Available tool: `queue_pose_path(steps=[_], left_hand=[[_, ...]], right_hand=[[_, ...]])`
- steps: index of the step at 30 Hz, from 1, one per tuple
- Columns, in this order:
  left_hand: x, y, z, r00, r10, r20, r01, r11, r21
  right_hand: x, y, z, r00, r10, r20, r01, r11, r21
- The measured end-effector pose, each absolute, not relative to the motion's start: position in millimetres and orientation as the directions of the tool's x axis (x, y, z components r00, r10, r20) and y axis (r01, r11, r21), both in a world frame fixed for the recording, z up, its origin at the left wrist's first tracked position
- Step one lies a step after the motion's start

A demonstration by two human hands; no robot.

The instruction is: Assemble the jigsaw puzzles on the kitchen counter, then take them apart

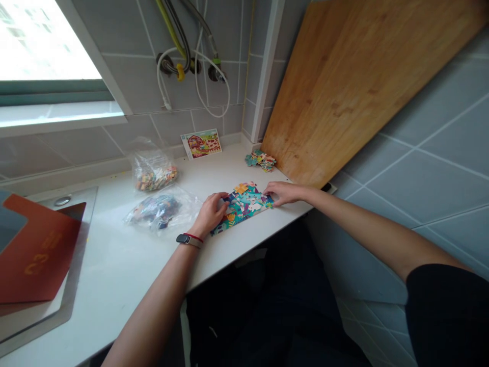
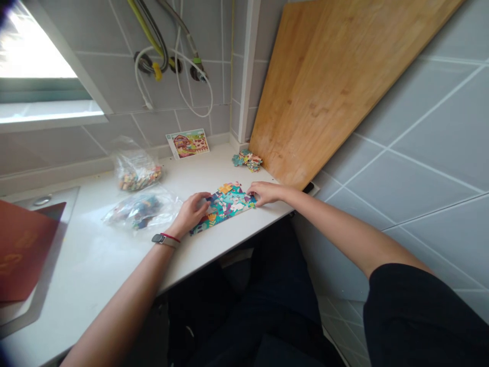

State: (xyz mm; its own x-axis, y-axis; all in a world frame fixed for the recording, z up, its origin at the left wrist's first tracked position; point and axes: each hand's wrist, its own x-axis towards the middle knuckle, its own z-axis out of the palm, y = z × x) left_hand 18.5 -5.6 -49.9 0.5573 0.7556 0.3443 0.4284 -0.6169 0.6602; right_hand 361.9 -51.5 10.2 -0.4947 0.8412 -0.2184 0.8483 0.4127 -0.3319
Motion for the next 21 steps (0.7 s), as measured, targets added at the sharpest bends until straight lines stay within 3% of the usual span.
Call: queue_pose_path(steps=[6,11,21], left_hand=[[18.1,-6.3,-48.1,0.559,0.755,0.342,0.423,-0.615,0.666],[18.2,-5.6,-47.8,0.575,0.746,0.337,0.434,-0.627,0.647],[18.4,-5.4,-48.0,0.588,0.732,0.346,0.432,-0.645,0.631]], right_hand=[[359.0,-54.1,12.7,-0.469,0.854,-0.225,0.87,0.404,-0.281],[365.0,-61.0,16.9,-0.471,0.862,-0.187,0.86,0.402,-0.313],[378.6,-71.2,25.9,-0.538,0.838,-0.089,0.825,0.502,-0.26]])
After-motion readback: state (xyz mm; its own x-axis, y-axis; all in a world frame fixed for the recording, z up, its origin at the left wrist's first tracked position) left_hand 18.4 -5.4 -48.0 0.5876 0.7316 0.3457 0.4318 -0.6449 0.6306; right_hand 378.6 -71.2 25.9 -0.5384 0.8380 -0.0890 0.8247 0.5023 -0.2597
